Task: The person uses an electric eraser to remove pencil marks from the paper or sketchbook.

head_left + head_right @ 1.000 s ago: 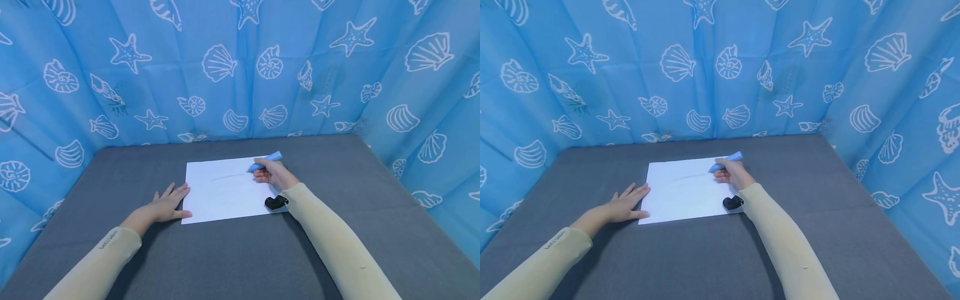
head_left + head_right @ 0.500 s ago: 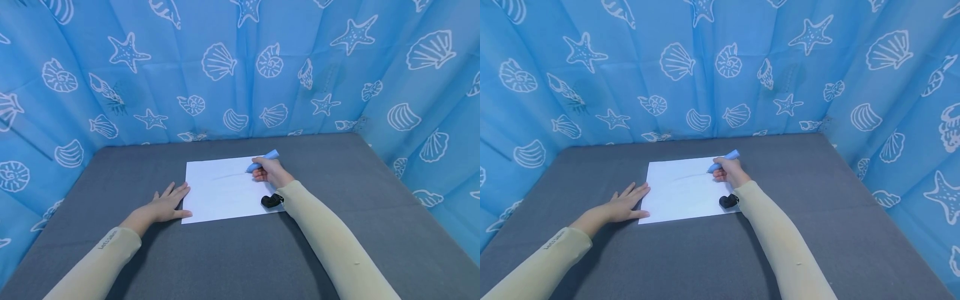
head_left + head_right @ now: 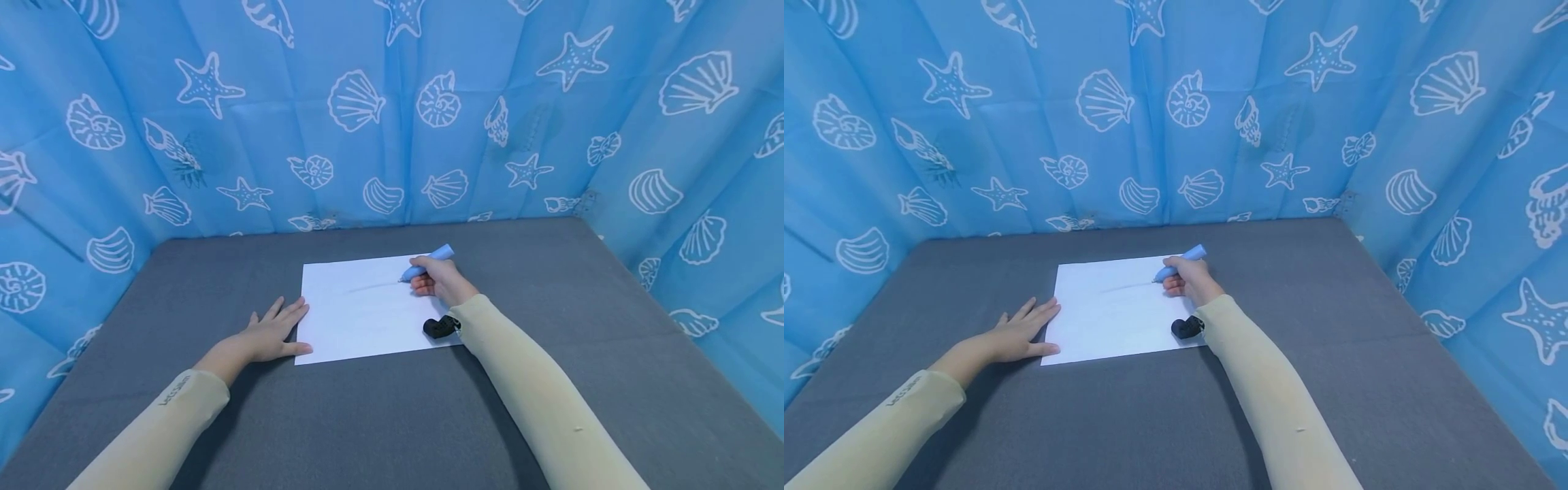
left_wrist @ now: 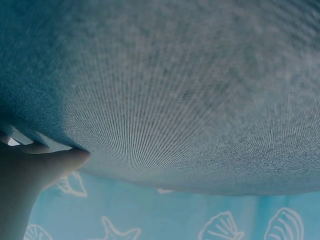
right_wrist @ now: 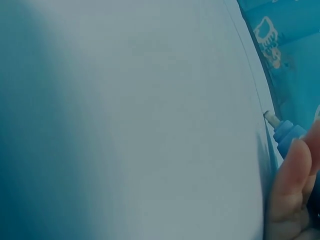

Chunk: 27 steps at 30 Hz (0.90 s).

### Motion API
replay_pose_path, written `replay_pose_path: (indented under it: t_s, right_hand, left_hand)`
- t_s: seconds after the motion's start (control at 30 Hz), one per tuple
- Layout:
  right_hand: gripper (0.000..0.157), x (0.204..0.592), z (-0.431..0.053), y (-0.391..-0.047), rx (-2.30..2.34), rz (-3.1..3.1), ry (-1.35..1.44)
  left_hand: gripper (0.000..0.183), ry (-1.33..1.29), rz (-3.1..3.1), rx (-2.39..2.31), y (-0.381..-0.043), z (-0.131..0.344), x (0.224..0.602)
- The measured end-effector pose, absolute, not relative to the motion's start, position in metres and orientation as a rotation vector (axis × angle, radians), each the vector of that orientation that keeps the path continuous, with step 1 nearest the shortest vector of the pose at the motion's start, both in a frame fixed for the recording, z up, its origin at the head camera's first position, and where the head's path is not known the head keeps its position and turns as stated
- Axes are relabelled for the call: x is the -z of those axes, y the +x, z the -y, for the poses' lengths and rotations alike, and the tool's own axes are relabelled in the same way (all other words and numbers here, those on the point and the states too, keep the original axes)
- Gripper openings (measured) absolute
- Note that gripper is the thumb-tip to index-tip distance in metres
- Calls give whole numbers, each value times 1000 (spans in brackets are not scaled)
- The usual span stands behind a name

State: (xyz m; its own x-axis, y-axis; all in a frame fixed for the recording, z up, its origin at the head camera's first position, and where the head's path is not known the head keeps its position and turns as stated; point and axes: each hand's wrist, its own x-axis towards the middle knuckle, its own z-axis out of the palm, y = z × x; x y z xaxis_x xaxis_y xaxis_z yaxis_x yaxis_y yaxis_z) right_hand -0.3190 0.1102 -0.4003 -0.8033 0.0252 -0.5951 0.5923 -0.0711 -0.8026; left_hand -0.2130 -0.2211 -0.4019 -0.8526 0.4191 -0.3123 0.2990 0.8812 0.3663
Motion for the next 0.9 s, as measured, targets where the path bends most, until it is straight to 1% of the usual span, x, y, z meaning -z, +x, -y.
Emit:
replay_pose_path:
  t_s: [0.33, 0.57, 0.9]
  right_hand:
    - [24, 400, -110, -317, 1931, -1819, 666]
    - [25, 399, -110, -316, 1930, -1814, 672]
    - [24, 400, -110, -317, 1944, -1816, 671]
  left_hand:
    - [104, 529, -2688, -418, -220, 229, 419]
    - [106, 538, -2673, -427, -219, 228, 417]
    - [104, 551, -2678, -445, -217, 228, 414]
